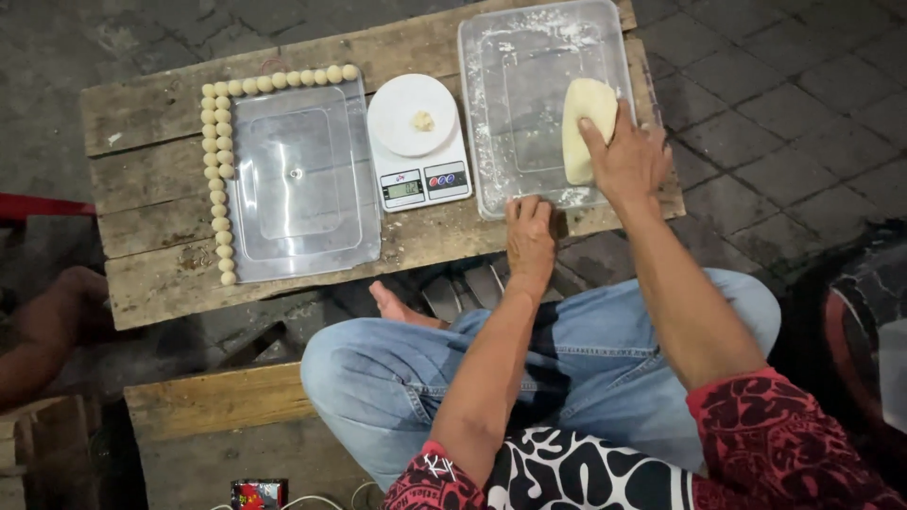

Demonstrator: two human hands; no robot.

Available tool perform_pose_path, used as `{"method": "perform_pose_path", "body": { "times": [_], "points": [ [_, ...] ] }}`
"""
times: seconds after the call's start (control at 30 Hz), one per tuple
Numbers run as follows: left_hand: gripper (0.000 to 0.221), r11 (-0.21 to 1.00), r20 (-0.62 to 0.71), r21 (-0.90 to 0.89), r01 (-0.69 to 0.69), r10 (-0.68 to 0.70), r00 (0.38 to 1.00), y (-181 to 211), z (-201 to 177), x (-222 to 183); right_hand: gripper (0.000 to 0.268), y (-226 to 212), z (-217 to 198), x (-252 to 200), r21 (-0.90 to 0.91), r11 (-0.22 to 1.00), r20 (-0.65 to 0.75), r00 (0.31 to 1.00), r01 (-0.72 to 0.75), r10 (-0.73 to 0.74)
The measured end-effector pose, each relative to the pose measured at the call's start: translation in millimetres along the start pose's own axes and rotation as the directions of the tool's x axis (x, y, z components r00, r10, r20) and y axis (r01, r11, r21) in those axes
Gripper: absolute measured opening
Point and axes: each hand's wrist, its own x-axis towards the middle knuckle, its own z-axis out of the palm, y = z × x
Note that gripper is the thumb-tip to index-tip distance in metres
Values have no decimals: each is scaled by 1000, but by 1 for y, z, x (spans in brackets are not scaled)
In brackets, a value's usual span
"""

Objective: Portioning and rolling dough into uniform balls using a digital scale for measurement.

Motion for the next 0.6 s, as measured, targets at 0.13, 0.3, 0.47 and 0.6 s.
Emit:
{"method": "perform_pose_path", "body": {
  "times": [0.13, 0.3, 0.47, 0.6],
  "points": [
    [11, 989, 67, -37, 142, -139, 988, 1, 3, 0, 66, -2, -8, -10, -129, 931, -189, 913, 342, -362],
    [12, 993, 16, -21, 117, -117, 993, 7, -1, 4, 71, 9, 14, -15, -172, 810, -72, 813, 560, -577],
    [7, 986, 57, -71, 153, -149, 987, 8, -3, 5, 95, 5, 23, 22, -204, 834, -61, 844, 513, -534],
    [8, 990, 33, -81, 112, -110, 993, -1, 2, 7, 90, 4, 46, 68, -175, 846, -168, 831, 504, -530]
  ]
}}
